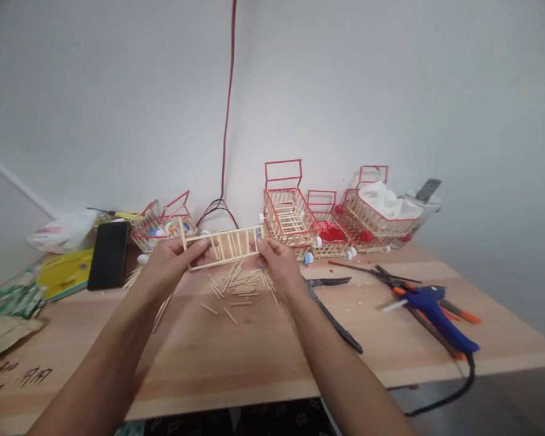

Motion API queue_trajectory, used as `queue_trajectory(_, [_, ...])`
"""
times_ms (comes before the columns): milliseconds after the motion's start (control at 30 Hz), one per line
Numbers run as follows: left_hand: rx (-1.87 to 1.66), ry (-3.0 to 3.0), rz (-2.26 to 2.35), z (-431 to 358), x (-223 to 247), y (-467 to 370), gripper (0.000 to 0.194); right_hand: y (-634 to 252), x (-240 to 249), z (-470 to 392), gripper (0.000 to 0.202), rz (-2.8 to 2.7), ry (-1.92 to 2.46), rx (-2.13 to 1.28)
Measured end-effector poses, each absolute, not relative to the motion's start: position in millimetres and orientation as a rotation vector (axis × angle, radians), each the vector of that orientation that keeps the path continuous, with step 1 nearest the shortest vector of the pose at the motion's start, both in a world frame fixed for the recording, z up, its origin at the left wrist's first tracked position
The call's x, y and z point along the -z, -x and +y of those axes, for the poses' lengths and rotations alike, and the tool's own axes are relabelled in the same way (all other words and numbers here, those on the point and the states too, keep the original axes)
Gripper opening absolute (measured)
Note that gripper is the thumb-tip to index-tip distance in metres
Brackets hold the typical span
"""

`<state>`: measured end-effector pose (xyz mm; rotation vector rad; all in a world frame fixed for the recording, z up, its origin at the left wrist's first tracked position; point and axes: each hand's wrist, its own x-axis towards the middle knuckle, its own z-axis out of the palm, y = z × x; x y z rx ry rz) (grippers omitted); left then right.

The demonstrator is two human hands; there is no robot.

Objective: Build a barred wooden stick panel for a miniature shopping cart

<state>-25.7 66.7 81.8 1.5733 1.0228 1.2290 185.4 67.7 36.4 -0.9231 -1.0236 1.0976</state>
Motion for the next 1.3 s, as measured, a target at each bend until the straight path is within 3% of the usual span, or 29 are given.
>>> queue_trajectory(667, [-1.228, -1.505, 0.984, 66, -76, 37, 0.038, -186, -35, 62, 0.043, -1.207, 1.069, -1.072])
queue_trajectory(967, [-1.246, -1.458, 0.973, 66, -75, 38, 0.039, -210, -56, 38, 0.031, -1.603, 1.326, -0.836])
queue_trajectory(1300, [-1.257, -1.419, 0.936, 67, -72, 37, 0.038, -196, -50, 33, 0.041, -1.375, 1.21, -1.082])
